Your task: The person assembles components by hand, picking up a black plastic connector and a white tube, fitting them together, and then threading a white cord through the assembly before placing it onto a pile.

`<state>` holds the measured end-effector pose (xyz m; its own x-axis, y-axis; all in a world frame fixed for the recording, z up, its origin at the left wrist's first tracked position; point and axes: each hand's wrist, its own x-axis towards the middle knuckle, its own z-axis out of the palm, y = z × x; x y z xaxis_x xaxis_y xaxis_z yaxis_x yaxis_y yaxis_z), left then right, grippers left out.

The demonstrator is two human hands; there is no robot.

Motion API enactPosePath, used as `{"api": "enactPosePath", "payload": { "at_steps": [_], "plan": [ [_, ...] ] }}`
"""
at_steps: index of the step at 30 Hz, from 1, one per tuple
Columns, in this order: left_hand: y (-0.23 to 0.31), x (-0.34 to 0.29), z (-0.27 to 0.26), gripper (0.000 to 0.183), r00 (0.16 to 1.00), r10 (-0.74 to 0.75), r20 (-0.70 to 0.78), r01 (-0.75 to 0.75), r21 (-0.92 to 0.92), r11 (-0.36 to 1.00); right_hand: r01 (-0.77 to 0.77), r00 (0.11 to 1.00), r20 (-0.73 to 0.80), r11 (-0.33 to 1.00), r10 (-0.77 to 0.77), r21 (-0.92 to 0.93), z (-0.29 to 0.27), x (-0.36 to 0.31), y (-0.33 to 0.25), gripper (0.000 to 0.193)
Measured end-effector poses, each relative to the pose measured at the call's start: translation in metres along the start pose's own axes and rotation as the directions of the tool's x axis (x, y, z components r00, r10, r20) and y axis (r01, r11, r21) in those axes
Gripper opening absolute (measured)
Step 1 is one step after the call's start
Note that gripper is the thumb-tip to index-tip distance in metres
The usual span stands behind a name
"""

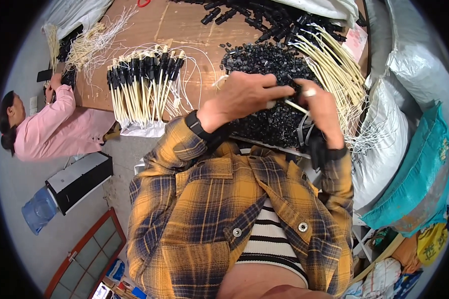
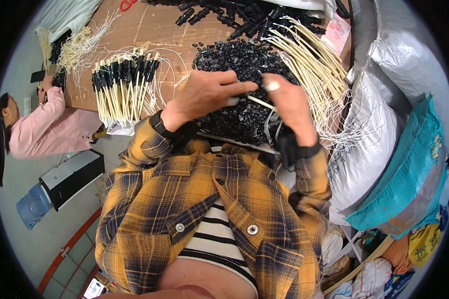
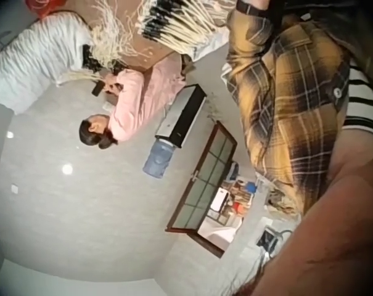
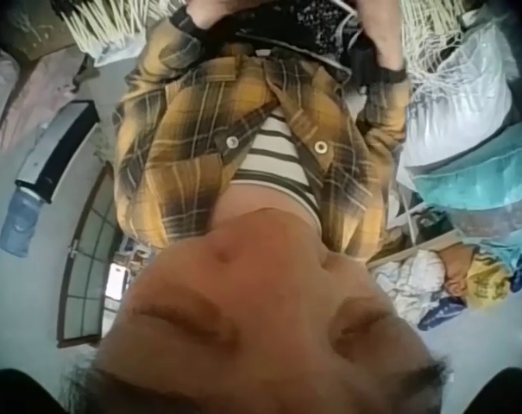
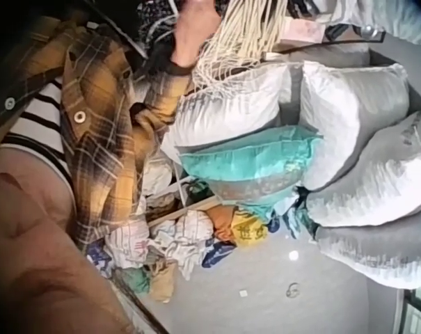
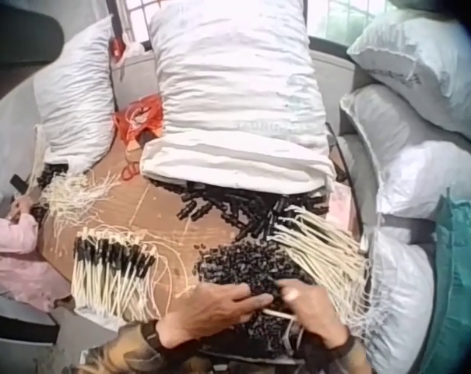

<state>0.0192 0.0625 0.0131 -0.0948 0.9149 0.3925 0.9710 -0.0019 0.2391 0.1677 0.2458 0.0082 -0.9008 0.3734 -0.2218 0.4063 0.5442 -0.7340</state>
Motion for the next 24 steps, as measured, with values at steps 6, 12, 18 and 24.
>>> {"api": "enactPosePath", "payload": {
  "at_steps": [6,12,18,24],
  "plan": [
    [-0.023,-0.015,0.005,0.034,0.96,-0.235,-0.153,0.234,-0.027,0.972,-0.039,0.941,-0.294,0.813,-0.166,-0.581,-0.064,-0.019,0.015,0.06],
    [-0.006,-0.008,0.007,0.034,0.974,-0.158,-0.165,0.134,-0.147,0.98,-0.202,0.97,0.22,0.858,0.107,0.472,-0.005,-0.004,-0.012,0.056],
    [-0.033,-0.043,0.005,0.015,0.628,-0.759,0.172,0.777,-0.078,0.625,0.283,0.945,-0.285,-0.034,-0.16,0.959,-0.016,-0.003,0.006,0.028],
    [-0.008,-0.013,0.017,0.014,0.627,-0.666,0.404,0.549,-0.836,0.009,0.42,0.893,-0.032,0.857,-0.449,-0.299,0.05,0.01,-0.04,0.027]
  ]
}}
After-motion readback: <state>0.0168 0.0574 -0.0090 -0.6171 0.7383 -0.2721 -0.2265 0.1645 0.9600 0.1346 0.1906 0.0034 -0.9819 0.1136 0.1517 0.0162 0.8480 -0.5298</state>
